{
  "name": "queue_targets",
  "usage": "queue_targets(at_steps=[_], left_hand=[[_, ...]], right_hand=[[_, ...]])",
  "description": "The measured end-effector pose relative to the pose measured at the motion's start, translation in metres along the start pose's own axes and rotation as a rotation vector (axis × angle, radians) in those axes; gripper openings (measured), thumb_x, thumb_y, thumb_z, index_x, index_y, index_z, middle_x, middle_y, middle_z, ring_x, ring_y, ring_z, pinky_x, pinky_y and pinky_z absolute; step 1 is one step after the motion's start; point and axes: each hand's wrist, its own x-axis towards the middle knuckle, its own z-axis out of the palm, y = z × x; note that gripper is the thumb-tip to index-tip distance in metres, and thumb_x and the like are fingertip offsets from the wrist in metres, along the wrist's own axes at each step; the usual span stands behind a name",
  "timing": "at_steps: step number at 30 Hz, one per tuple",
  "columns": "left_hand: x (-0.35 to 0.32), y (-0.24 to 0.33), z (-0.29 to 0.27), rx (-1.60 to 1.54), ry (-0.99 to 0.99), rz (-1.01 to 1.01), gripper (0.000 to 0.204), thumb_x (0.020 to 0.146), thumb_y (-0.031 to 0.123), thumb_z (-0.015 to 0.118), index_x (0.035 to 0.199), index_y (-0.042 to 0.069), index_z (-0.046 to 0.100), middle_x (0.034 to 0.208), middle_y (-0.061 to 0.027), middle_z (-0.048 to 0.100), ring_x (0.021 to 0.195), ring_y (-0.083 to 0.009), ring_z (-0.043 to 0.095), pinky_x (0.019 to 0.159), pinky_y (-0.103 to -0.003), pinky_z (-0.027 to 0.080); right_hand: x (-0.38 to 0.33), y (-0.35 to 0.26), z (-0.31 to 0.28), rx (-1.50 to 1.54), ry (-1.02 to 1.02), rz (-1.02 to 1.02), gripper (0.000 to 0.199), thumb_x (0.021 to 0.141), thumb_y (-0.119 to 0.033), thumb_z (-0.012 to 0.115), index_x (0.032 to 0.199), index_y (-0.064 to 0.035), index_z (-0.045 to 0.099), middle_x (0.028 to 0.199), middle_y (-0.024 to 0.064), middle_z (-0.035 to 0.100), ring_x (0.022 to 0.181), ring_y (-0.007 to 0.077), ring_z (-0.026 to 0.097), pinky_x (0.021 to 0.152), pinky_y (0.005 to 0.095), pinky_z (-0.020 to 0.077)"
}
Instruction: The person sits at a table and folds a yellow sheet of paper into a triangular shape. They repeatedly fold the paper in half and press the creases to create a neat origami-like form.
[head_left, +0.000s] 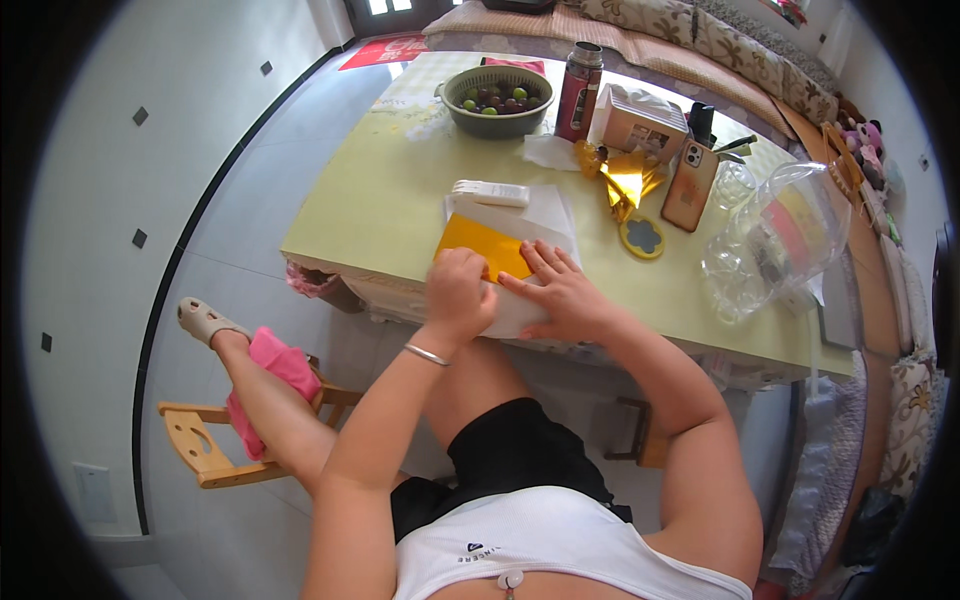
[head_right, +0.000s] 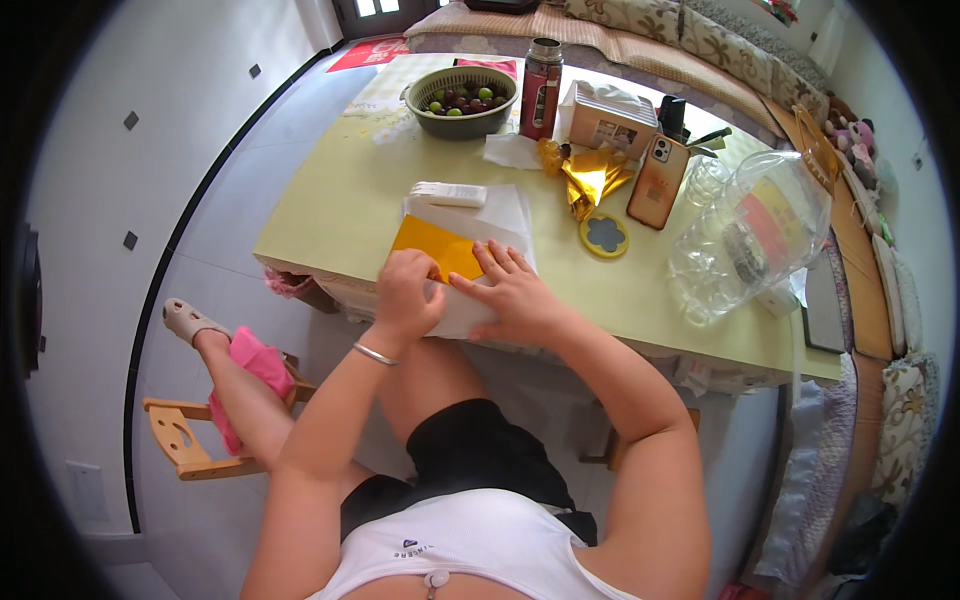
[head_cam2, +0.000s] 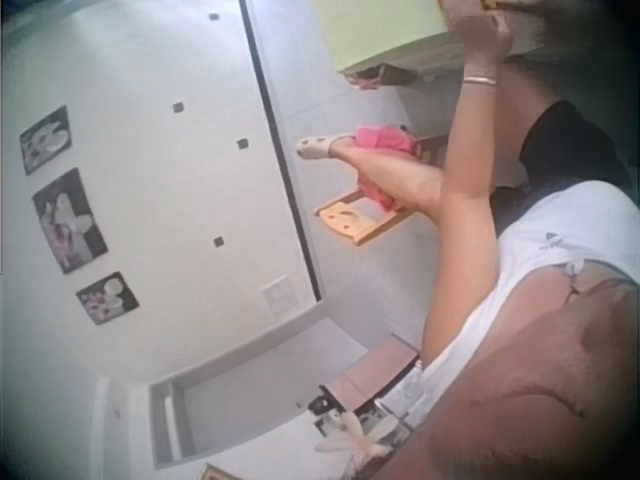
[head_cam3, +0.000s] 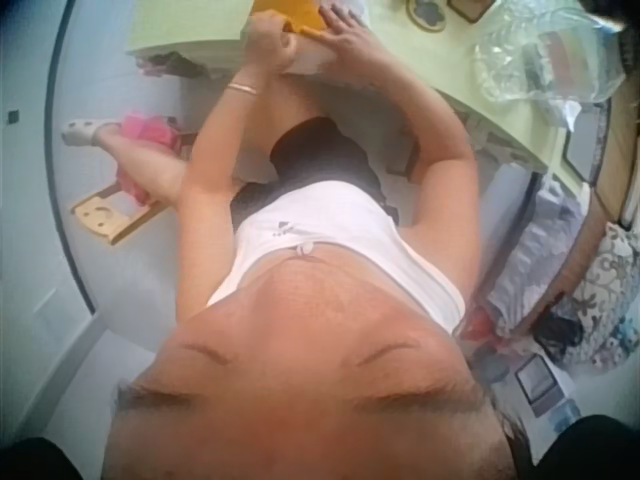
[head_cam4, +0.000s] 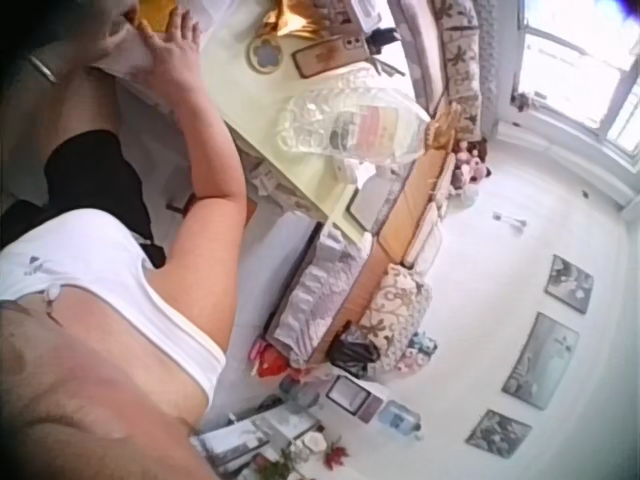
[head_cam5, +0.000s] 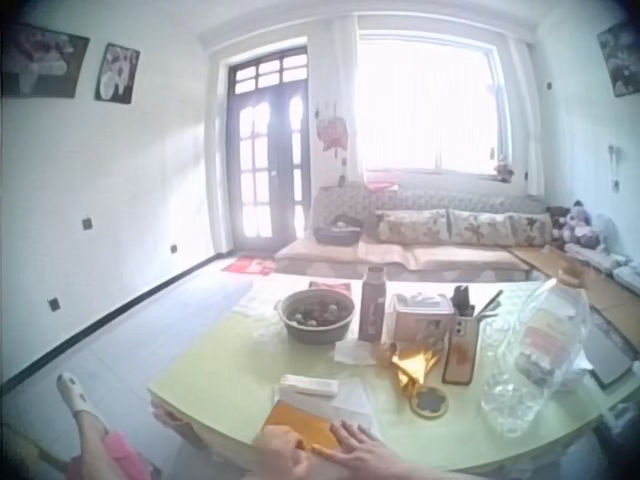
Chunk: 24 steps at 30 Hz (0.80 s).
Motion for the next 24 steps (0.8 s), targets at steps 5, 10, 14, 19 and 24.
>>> queue_targets(at_steps=[5, 10, 14, 19, 24], left_hand=[[-0.015, -0.033, -0.035, 0.149, 0.013, 0.292, 0.031, 0.071, 0.004, 0.064, 0.102, 0.004, 0.067, 0.108, -0.0109, 0.065, 0.11, -0.0318, 0.058, 0.099, -0.048, 0.042], [-0.018, -0.046, -0.037, 0.203, 0.033, 0.411, 0.029, 0.079, 0.004, 0.062, 0.107, 0.003, 0.069, 0.11, -0.0106, 0.066, 0.11, -0.0293, 0.059, 0.104, -0.047, 0.041], [-0.011, -0.048, -0.038, 0.217, 0.025, 0.45, 0.025, 0.082, 0.007, 0.062, 0.106, 0.004, 0.071, 0.108, -0.0093, 0.067, 0.108, -0.0281, 0.06, 0.104, -0.046, 0.042], [-0.005, -0.053, -0.037, 0.287, 0.0, 0.509, 0.021, 0.083, 0.01, 0.062, 0.101, 0.006, 0.073, 0.105, -0.0074, 0.068, 0.107, -0.0263, 0.061, 0.106, -0.045, 0.042], [-0.004, -0.043, -0.042, 0.27, -0.045, 0.532, 0.012, 0.082, 0.01, 0.063, 0.091, 0.008, 0.07, 0.093, -0.0053, 0.067, 0.102, -0.0254, 0.062, 0.105, -0.045, 0.043]], right_hand=[[-0.002, 0.003, -0.012, 0.053, -0.069, -0.056, 0.073, 0.084, -0.054, 0.074, 0.15, -0.0368, 0.049, 0.164, 0.0217, 0.027, 0.153, 0.0469, 0.014, 0.124, 0.0547, 0.0131], [-0.003, 0.024, -0.014, 0.225, -0.072, -0.138, 0.061, 0.087, -0.05, 0.073, 0.144, -0.0326, 0.058, 0.164, 0.0149, 0.031, 0.154, 0.0461, 0.011, 0.125, 0.0553, 0.0094], [-0.002, 0.026, -0.021, 0.36, -0.097, -0.135, 0.059, 0.088, -0.048, 0.073, 0.142, -0.0272, 0.06, 0.163, 0.0137, 0.034, 0.155, 0.0447, 0.009, 0.125, 0.0559, 0.0076], [-0.002, 0.031, -0.023, 0.449, -0.085, -0.14, 0.052, 0.09, -0.043, 0.073, 0.135, -0.0197, 0.064, 0.161, 0.0137, 0.039, 0.155, 0.0427, 0.01, 0.125, 0.0562, 0.0061], [0.005, 0.026, -0.016, 0.427, 0.109, -0.024, 0.035, 0.092, -0.026, 0.072, 0.122, -0.0091, 0.068, 0.144, 0.0154, 0.057, 0.145, 0.0386, 0.038, 0.12, 0.0487, 0.0289]])
